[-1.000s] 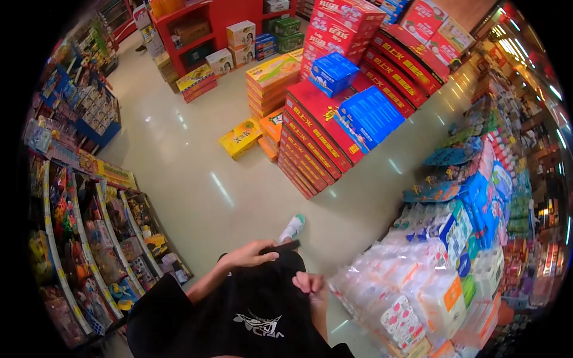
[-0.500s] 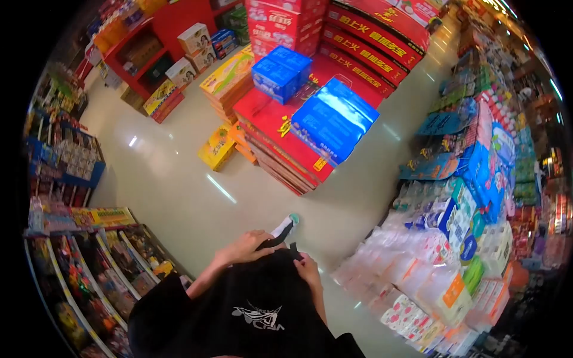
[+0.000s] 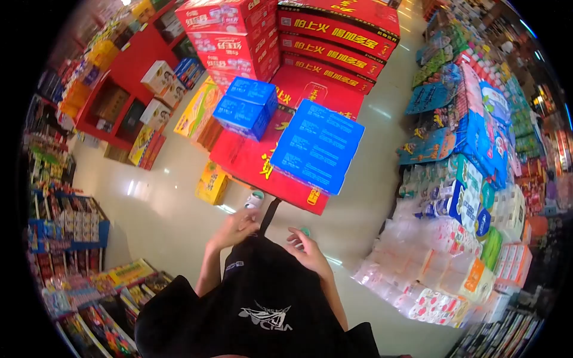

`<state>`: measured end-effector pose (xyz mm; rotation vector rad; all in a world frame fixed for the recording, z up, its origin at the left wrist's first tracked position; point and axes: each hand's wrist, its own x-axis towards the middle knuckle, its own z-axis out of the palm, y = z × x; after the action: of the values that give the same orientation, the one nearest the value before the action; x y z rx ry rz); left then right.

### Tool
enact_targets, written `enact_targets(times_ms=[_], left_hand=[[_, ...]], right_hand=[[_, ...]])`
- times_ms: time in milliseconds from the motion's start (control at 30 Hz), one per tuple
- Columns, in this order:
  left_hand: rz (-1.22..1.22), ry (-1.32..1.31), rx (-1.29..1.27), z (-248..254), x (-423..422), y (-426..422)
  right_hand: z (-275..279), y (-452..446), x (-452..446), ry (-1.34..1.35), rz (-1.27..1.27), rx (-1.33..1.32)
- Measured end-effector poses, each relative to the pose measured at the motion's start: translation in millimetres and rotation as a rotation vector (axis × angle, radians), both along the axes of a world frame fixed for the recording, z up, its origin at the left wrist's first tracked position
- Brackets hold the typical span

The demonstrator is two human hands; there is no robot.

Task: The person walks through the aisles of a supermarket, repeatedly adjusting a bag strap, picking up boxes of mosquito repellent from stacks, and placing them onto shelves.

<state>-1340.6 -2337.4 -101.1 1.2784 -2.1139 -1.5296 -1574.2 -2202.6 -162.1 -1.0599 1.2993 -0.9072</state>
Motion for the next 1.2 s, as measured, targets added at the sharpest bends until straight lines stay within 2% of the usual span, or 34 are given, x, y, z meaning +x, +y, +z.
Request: enact_targets(times_ms=[100,200,300,433,500,600,667,767,1033,1200], left_hand=[[0.197,0.243,-0.283,-21,12,-67],[0.463,0.321,-0.346,-5,19,-131],[0.576,0.514,-0.315,-5,31,-184],[0.507,0.545,-0.278,-35,40,-228],[0.450,0.508,-0.219,-45,45,-236],[0.330,0.592,-0.067,-68,49,-250],[0.248,0.517,-0.098,-80,54,-259],[0.180,0.538,-0.015,-74,57,-259],[0.047,0.479,-0.060,-67,59,-282],[0.035,0.432,-0.115,-56,54,-284]], right_hand=[[26,-40,23,-0.056,0.002,-0.093],[43,-89,52,-0.124,-0.063,-0.161],[43,-138,84,-0.102,-0.190,-0.233],[38,-191,120,-0.111,-0.403,-0.208],[14,-215,130,-0.047,-0.478,-0.270],[-7,-242,146,0.030,-0.598,-0.330],[-2,-255,155,0.014,-0.655,-0.330],[-6,-264,162,-0.027,-0.717,-0.329],[-11,-275,162,-0.009,-0.807,-0.302],[-12,-272,160,0.169,-0.819,-0.307]])
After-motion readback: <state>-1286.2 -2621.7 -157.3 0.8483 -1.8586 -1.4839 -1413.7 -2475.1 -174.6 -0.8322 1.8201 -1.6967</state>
